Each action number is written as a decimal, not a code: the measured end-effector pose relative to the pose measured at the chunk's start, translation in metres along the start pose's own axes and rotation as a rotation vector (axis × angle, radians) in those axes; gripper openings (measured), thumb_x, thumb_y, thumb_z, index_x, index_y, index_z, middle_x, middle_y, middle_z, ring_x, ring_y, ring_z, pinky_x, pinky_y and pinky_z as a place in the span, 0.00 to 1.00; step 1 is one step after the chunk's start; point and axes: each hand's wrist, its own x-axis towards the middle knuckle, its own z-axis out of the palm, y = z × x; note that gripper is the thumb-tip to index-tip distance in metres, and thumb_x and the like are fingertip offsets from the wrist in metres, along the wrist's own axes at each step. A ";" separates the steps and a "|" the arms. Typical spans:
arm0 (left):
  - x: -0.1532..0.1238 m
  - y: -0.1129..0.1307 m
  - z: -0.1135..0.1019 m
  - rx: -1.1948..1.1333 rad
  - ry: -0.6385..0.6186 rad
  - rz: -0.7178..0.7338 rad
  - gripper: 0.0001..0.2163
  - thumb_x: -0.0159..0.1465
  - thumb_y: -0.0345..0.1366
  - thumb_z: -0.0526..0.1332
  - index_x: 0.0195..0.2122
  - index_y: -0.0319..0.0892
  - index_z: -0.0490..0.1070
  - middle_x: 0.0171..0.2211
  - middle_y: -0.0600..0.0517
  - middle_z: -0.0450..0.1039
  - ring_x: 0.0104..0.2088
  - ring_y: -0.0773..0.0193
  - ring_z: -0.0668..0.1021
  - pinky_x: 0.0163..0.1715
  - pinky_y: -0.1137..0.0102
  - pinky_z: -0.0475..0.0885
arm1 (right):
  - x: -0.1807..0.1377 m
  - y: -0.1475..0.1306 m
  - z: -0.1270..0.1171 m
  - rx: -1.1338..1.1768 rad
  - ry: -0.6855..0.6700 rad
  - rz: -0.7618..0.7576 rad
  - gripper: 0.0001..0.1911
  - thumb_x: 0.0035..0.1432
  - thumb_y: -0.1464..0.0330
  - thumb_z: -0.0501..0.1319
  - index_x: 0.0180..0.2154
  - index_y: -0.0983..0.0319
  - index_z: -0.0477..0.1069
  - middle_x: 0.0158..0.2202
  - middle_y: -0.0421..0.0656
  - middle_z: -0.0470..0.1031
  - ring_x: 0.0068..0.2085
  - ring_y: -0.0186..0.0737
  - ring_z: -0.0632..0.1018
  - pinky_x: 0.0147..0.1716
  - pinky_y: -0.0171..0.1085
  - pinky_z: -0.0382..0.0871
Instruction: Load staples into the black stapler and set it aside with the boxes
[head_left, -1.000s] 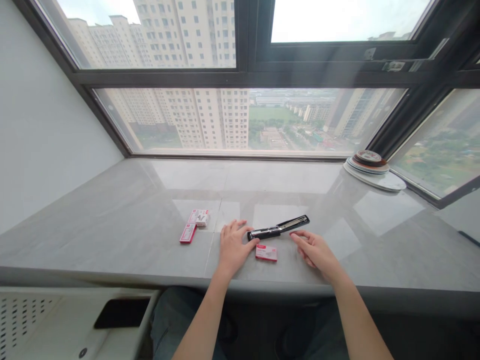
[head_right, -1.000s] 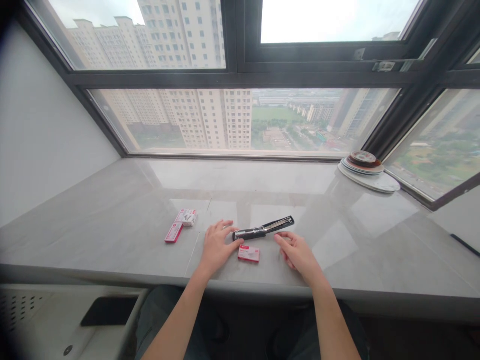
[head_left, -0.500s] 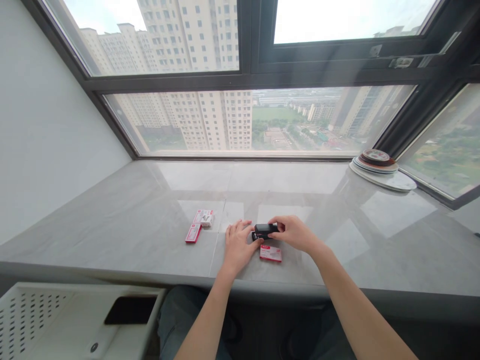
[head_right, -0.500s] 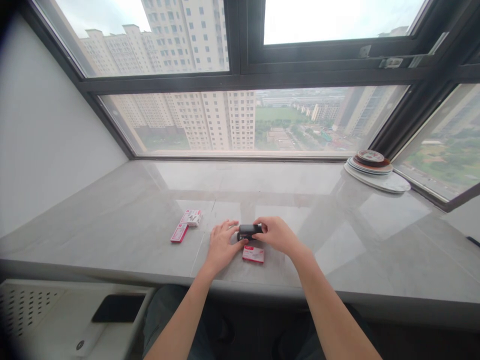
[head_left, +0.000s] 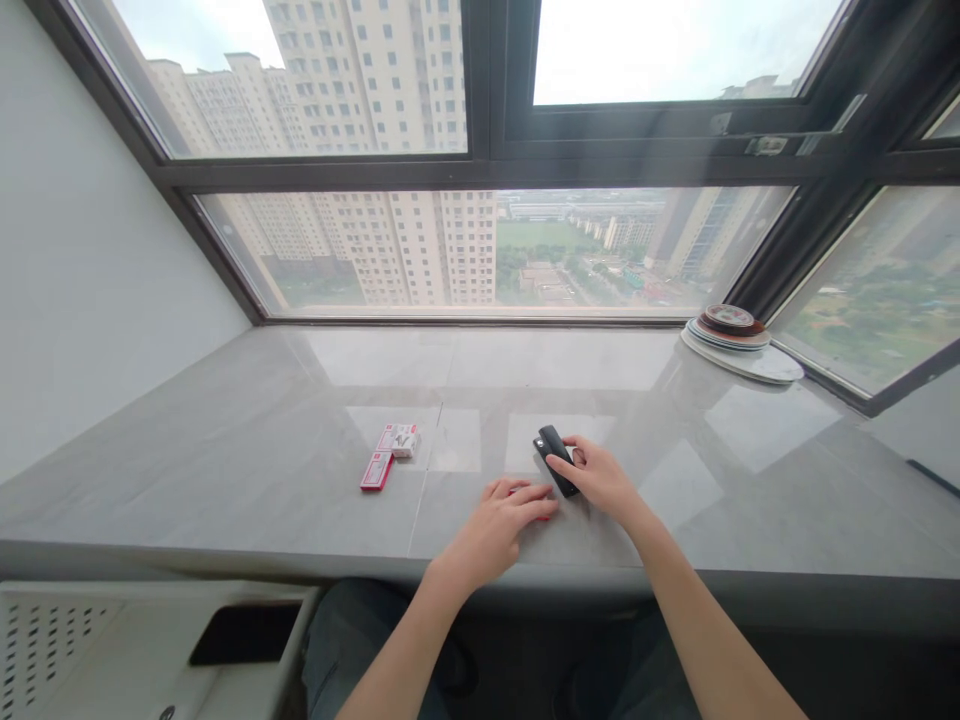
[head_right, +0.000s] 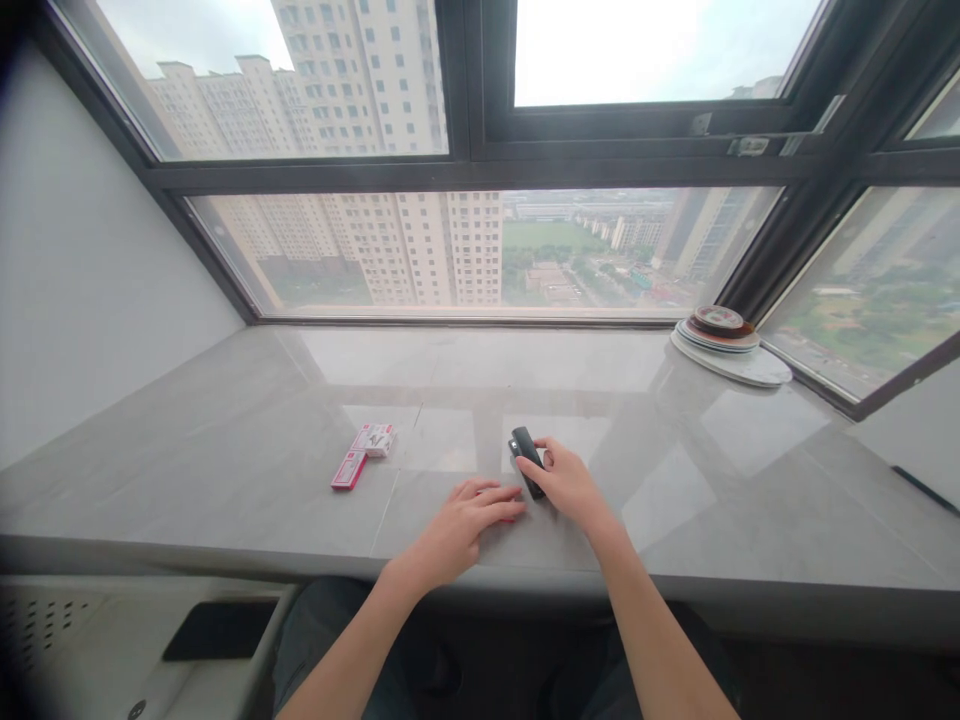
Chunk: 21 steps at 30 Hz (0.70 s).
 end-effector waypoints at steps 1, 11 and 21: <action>-0.003 -0.003 -0.002 0.013 0.032 -0.052 0.38 0.56 0.18 0.54 0.62 0.66 0.67 0.62 0.62 0.69 0.61 0.58 0.69 0.64 0.61 0.62 | -0.004 0.003 0.001 0.041 0.000 0.011 0.28 0.61 0.47 0.60 0.50 0.62 0.74 0.23 0.33 0.59 0.26 0.36 0.67 0.27 0.34 0.60; -0.008 -0.022 -0.013 0.059 0.150 -0.337 0.27 0.55 0.35 0.68 0.57 0.60 0.70 0.54 0.54 0.72 0.54 0.49 0.72 0.57 0.57 0.66 | -0.045 -0.012 0.040 0.412 -0.076 0.140 0.35 0.66 0.45 0.54 0.64 0.59 0.64 0.25 0.32 0.57 0.18 0.31 0.63 0.17 0.33 0.62; -0.036 -0.037 -0.022 0.181 0.551 -0.587 0.14 0.70 0.44 0.59 0.56 0.51 0.72 0.56 0.48 0.70 0.57 0.49 0.70 0.59 0.56 0.65 | -0.052 -0.028 0.048 0.347 0.024 0.127 0.36 0.65 0.45 0.56 0.63 0.63 0.67 0.24 0.34 0.62 0.20 0.33 0.66 0.21 0.34 0.64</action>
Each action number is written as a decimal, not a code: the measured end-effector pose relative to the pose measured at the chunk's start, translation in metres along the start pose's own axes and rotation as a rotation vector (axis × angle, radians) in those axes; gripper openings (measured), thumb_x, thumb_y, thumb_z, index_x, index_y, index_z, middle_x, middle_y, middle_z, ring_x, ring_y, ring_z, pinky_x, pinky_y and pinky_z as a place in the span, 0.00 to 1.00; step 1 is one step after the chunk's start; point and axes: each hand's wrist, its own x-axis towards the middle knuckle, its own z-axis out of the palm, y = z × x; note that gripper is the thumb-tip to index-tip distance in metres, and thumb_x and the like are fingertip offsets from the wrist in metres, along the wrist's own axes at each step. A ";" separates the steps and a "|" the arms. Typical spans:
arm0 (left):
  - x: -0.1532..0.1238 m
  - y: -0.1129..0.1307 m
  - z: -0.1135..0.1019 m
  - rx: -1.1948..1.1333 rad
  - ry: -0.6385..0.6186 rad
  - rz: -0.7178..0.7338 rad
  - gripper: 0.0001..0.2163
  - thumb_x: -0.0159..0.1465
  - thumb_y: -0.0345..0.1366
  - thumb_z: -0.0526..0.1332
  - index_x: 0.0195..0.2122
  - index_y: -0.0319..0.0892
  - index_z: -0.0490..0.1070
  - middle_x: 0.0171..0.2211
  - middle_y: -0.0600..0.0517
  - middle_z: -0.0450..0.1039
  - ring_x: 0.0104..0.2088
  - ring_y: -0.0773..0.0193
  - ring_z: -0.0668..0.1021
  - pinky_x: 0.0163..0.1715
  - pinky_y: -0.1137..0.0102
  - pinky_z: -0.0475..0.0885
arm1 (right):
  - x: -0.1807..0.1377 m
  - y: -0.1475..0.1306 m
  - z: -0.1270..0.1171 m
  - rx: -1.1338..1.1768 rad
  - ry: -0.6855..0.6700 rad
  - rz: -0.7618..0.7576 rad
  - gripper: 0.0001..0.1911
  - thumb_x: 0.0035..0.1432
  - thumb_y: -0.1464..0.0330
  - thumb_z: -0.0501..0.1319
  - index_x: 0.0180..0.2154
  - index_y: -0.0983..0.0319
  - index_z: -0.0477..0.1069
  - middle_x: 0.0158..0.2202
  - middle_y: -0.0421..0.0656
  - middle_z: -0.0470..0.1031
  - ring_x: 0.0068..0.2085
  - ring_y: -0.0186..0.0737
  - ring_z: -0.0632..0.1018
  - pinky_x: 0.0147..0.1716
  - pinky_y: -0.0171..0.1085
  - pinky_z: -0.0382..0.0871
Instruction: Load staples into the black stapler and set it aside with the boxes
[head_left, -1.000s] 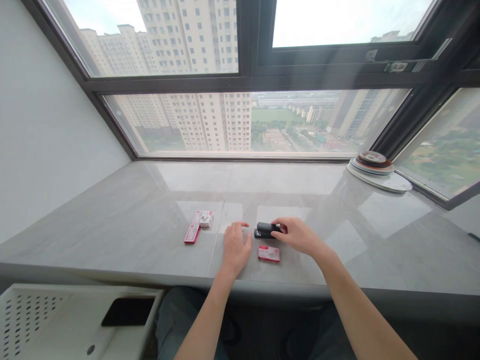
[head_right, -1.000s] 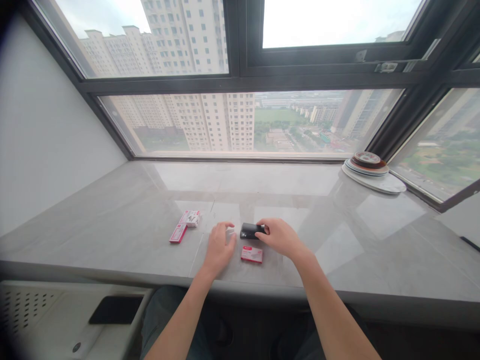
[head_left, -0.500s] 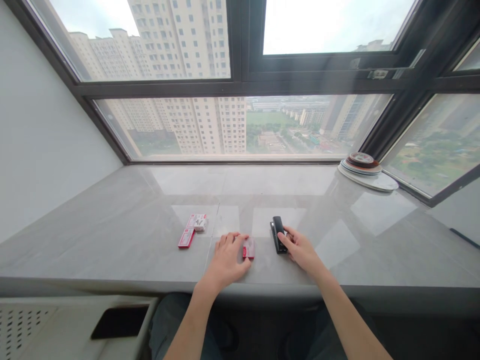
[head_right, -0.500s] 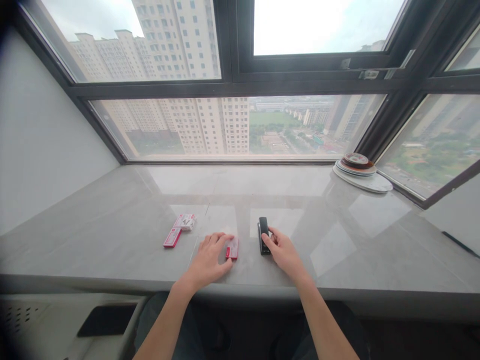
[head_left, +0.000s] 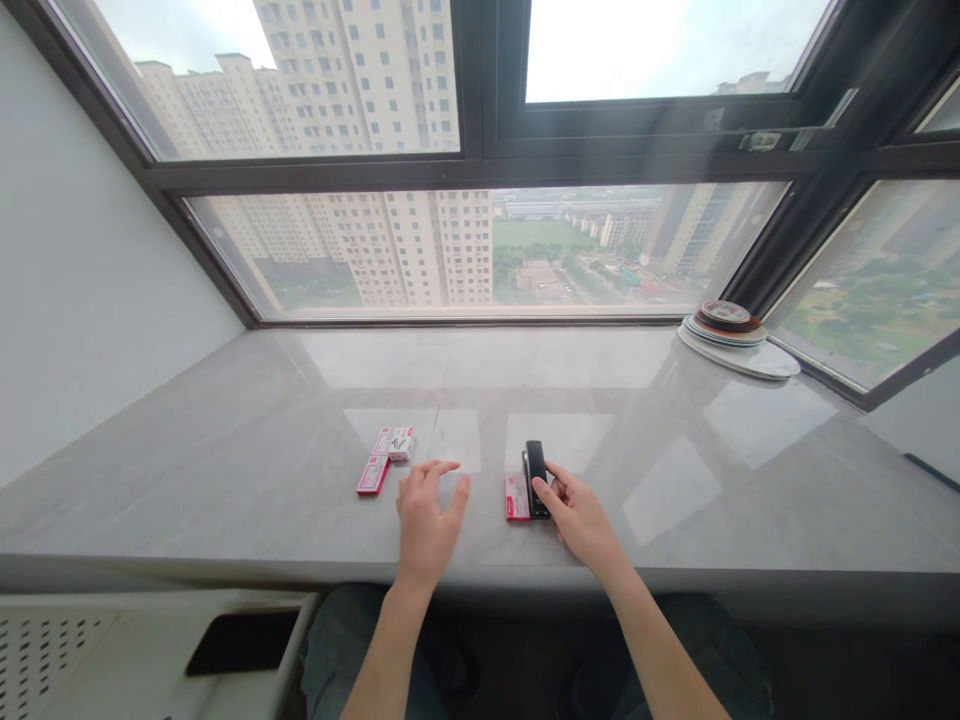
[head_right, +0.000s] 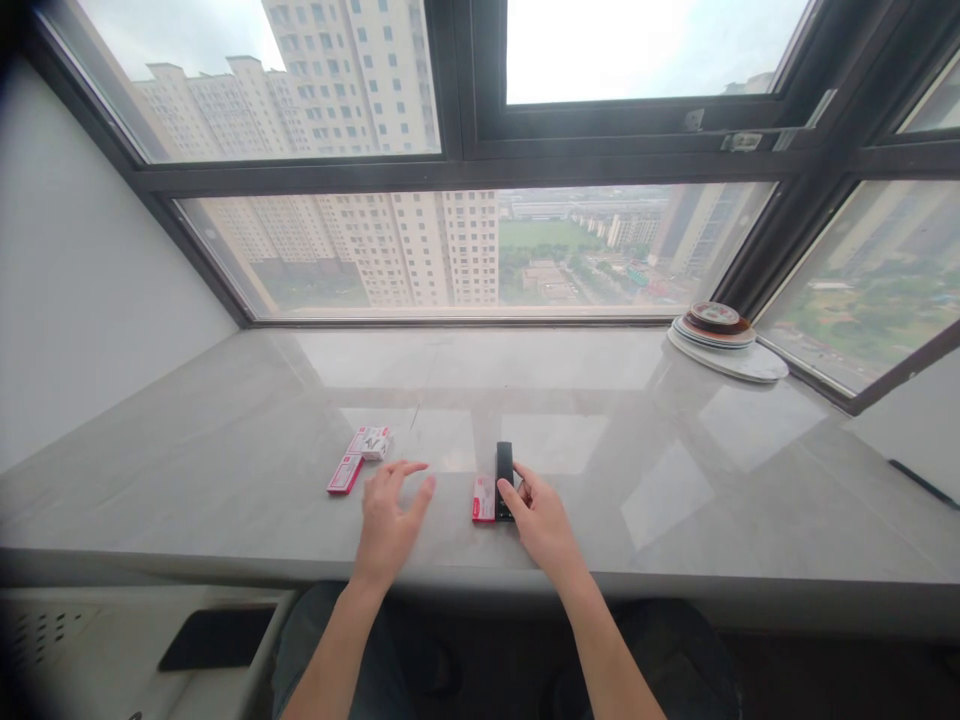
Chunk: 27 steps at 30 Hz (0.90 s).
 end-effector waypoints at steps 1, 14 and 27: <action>0.005 -0.015 -0.008 0.093 0.106 -0.111 0.13 0.71 0.44 0.57 0.53 0.49 0.72 0.54 0.46 0.70 0.56 0.47 0.70 0.57 0.54 0.65 | -0.001 -0.002 0.000 -0.002 0.017 -0.001 0.37 0.64 0.45 0.57 0.63 0.64 0.67 0.24 0.34 0.62 0.21 0.33 0.66 0.21 0.34 0.64; -0.008 -0.038 -0.036 0.093 -0.454 0.057 0.32 0.61 0.50 0.68 0.65 0.53 0.64 0.50 0.49 0.72 0.52 0.49 0.74 0.51 0.60 0.69 | 0.002 0.005 0.002 0.067 0.005 0.018 0.36 0.64 0.46 0.58 0.65 0.59 0.64 0.24 0.30 0.59 0.17 0.31 0.65 0.18 0.33 0.63; 0.021 0.043 0.023 -0.220 -0.519 0.371 0.27 0.54 0.40 0.75 0.54 0.55 0.72 0.49 0.51 0.73 0.51 0.50 0.73 0.54 0.57 0.70 | -0.005 0.001 0.000 0.024 -0.007 -0.022 0.32 0.66 0.48 0.57 0.61 0.64 0.70 0.24 0.34 0.63 0.20 0.31 0.67 0.19 0.32 0.61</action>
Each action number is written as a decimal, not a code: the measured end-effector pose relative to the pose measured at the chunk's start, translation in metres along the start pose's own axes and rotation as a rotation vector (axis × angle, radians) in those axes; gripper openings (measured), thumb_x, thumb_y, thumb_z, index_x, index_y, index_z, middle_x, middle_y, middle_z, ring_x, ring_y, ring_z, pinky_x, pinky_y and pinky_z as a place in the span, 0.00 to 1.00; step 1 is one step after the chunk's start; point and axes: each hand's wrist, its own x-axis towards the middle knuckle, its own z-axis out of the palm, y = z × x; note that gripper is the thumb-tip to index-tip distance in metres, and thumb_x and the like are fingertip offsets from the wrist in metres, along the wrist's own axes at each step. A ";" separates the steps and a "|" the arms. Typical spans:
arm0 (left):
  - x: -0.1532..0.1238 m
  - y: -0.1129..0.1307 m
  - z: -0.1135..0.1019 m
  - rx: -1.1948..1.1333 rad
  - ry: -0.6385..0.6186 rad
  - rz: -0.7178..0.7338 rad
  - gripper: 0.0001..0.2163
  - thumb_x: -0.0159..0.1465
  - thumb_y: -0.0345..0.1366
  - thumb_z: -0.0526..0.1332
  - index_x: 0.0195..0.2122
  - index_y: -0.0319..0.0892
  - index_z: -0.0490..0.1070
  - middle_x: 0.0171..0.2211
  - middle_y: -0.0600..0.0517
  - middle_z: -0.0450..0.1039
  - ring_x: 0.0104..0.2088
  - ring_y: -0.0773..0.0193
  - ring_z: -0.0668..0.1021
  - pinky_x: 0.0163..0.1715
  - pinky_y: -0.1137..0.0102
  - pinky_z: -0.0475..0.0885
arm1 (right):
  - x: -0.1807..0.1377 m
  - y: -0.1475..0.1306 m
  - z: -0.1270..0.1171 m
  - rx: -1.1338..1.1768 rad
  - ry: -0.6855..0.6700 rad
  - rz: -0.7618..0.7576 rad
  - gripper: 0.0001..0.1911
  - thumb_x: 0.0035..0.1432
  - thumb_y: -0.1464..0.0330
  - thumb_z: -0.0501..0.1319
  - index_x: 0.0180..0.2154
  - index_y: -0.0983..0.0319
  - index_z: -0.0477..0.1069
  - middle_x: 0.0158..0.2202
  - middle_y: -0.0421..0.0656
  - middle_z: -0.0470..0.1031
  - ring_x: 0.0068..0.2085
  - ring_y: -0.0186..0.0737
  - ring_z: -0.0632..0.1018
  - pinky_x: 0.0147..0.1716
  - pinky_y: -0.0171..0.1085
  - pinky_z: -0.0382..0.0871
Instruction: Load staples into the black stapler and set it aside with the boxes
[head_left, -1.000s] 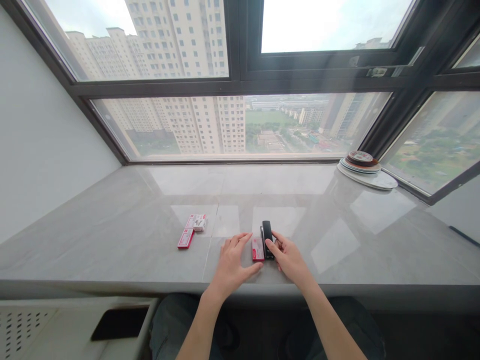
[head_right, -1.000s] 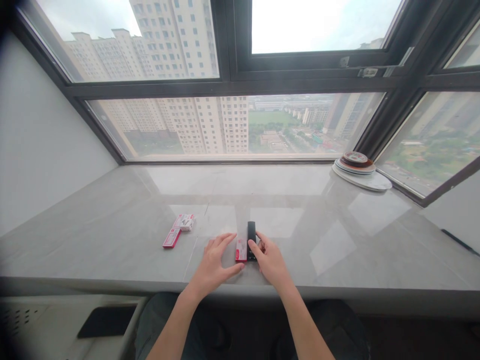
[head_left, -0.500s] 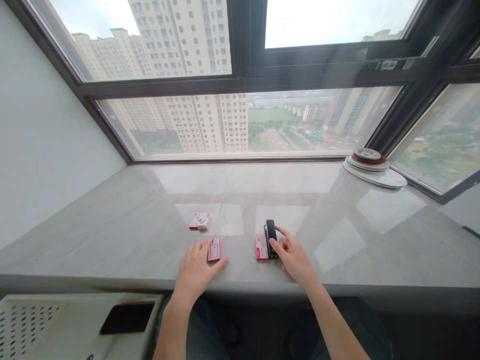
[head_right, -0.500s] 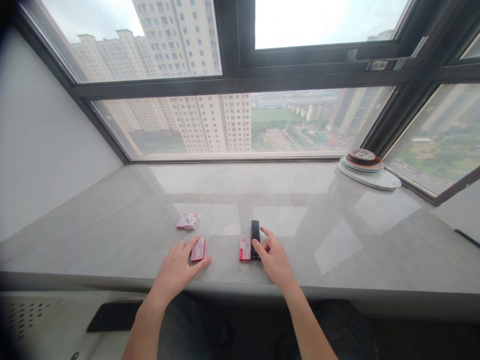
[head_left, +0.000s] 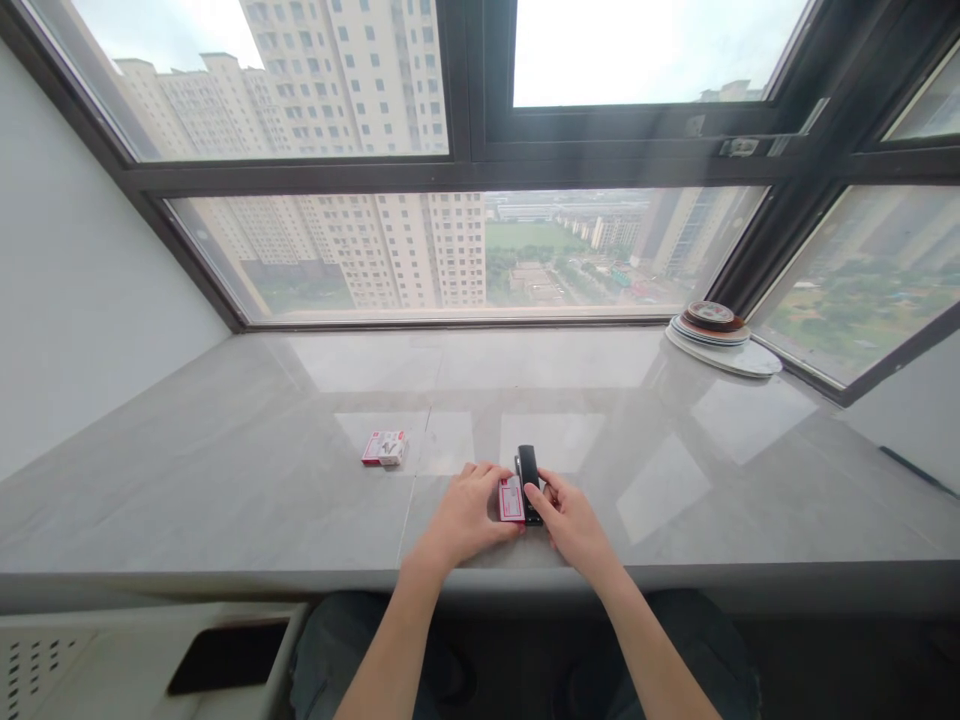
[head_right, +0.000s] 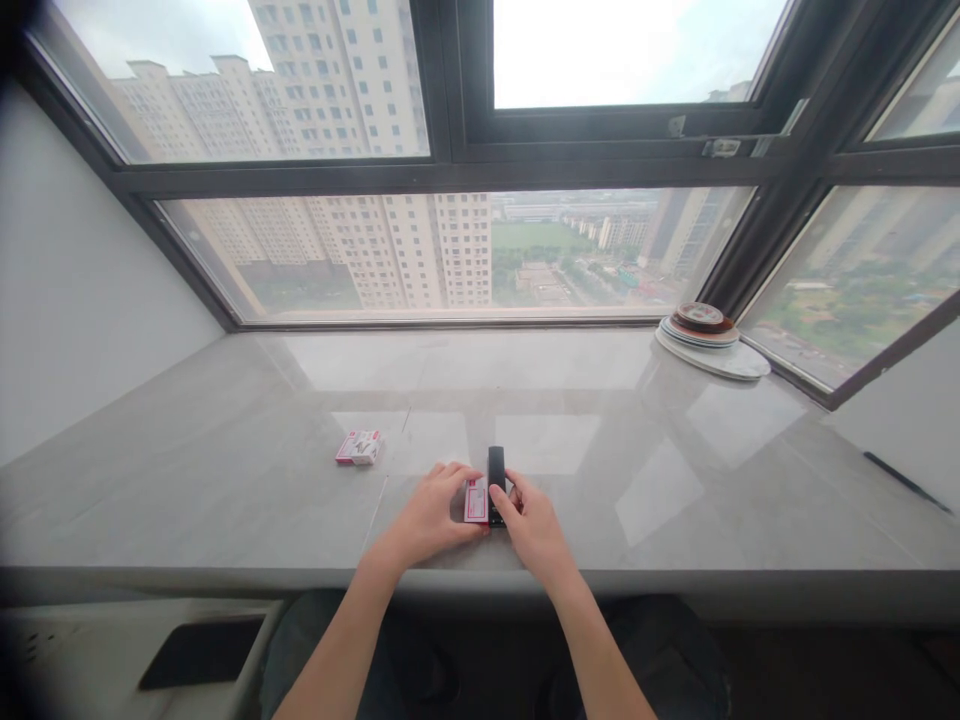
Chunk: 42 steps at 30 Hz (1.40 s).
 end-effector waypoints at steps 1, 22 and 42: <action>0.000 0.000 0.003 -0.005 -0.004 0.006 0.28 0.53 0.41 0.76 0.55 0.55 0.72 0.50 0.52 0.73 0.51 0.50 0.73 0.54 0.57 0.70 | 0.000 0.000 0.000 0.001 -0.001 0.003 0.32 0.66 0.48 0.57 0.61 0.63 0.70 0.24 0.34 0.63 0.19 0.31 0.67 0.18 0.31 0.60; -0.083 -0.124 -0.119 0.284 0.085 -0.505 0.21 0.59 0.49 0.66 0.51 0.49 0.71 0.51 0.49 0.75 0.53 0.47 0.74 0.50 0.59 0.70 | 0.001 0.003 0.004 0.053 -0.024 0.078 0.35 0.63 0.46 0.59 0.61 0.61 0.68 0.26 0.32 0.58 0.18 0.30 0.65 0.15 0.32 0.64; -0.008 -0.005 0.006 -0.334 0.020 -0.014 0.35 0.55 0.37 0.76 0.63 0.53 0.66 0.57 0.50 0.71 0.57 0.51 0.73 0.59 0.59 0.70 | -0.001 -0.004 0.002 0.021 -0.059 0.039 0.34 0.64 0.45 0.56 0.60 0.62 0.68 0.24 0.32 0.61 0.17 0.31 0.66 0.15 0.33 0.61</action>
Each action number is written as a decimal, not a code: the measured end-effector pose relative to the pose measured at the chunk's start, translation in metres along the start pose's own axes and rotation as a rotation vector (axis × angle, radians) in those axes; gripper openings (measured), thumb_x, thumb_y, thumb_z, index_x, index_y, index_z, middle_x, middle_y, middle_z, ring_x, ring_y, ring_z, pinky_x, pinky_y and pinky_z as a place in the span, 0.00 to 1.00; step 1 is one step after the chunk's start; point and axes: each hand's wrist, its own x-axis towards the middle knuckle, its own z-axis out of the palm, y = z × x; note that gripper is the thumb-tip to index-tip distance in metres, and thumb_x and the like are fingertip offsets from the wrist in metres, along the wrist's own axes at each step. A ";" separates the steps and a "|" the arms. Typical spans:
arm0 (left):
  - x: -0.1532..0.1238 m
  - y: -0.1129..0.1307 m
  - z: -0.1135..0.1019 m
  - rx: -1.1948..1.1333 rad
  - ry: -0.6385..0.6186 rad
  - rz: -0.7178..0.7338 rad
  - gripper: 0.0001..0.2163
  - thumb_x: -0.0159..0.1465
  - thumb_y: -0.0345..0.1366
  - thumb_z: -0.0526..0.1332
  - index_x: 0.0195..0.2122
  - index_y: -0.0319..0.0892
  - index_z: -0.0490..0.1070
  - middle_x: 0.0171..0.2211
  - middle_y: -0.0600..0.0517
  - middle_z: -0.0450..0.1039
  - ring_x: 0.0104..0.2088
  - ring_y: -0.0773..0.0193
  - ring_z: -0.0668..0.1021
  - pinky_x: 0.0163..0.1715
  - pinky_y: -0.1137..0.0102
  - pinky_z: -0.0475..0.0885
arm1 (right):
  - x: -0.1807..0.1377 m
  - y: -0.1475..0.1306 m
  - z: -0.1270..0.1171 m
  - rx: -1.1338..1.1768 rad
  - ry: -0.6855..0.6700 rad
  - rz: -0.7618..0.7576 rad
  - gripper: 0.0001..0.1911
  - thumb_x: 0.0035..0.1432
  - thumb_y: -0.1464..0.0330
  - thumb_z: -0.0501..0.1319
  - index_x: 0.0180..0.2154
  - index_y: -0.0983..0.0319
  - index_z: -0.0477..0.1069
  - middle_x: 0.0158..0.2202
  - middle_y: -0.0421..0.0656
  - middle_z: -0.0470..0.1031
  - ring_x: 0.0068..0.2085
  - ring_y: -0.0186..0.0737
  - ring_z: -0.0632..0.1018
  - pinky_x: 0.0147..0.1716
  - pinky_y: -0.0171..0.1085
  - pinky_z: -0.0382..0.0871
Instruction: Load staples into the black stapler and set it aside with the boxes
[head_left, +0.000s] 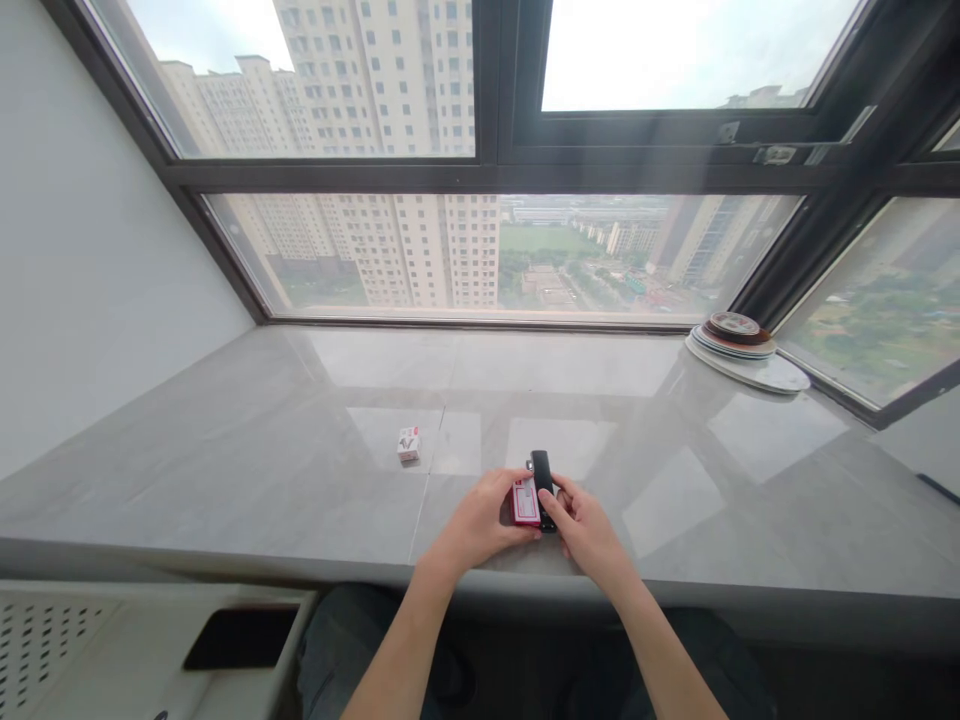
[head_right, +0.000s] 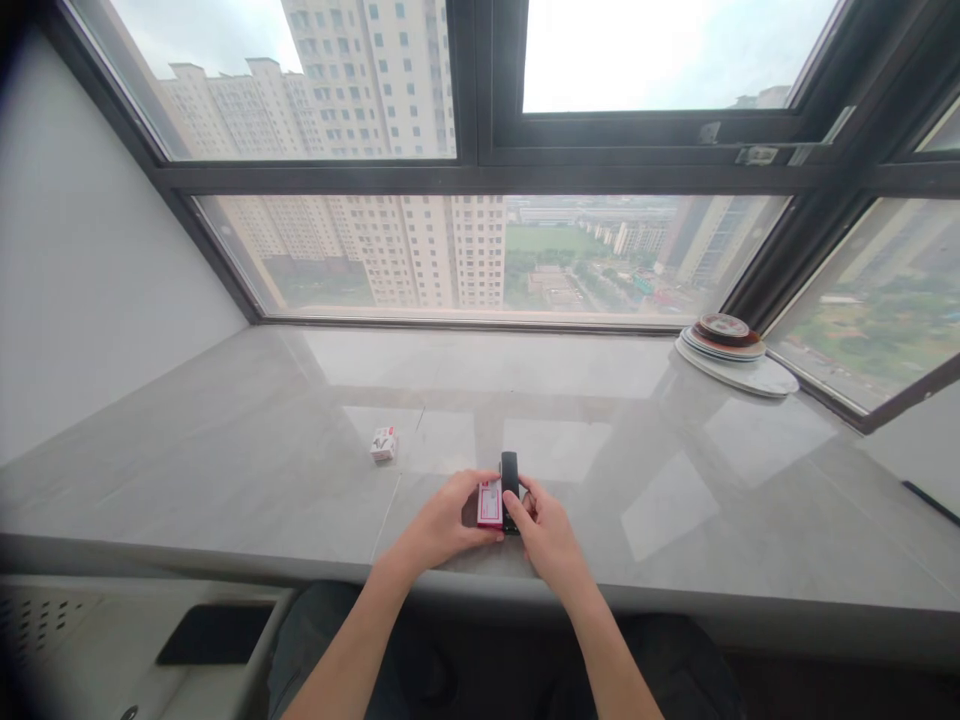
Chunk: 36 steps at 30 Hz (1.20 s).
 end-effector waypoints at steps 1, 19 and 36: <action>0.000 -0.001 0.002 0.006 -0.001 0.004 0.35 0.55 0.37 0.77 0.63 0.53 0.66 0.57 0.49 0.71 0.57 0.51 0.73 0.59 0.59 0.70 | 0.000 0.000 0.000 -0.003 0.000 0.001 0.34 0.64 0.44 0.56 0.60 0.61 0.69 0.24 0.32 0.61 0.17 0.32 0.65 0.15 0.33 0.61; 0.004 -0.072 -0.105 0.599 0.315 -0.528 0.20 0.76 0.45 0.42 0.55 0.44 0.70 0.47 0.42 0.78 0.49 0.50 0.77 0.48 0.61 0.68 | -0.025 -0.019 -0.002 -0.334 0.039 -0.050 0.43 0.51 0.54 0.71 0.66 0.55 0.65 0.28 0.35 0.68 0.29 0.38 0.70 0.29 0.34 0.62; 0.038 -0.033 -0.011 0.523 0.115 -0.357 0.18 0.77 0.47 0.42 0.53 0.45 0.66 0.39 0.42 0.80 0.42 0.49 0.82 0.39 0.64 0.68 | -0.016 -0.023 -0.002 -0.375 -0.036 -0.107 0.27 0.51 0.65 0.67 0.55 0.53 0.73 0.24 0.35 0.69 0.26 0.38 0.68 0.26 0.33 0.56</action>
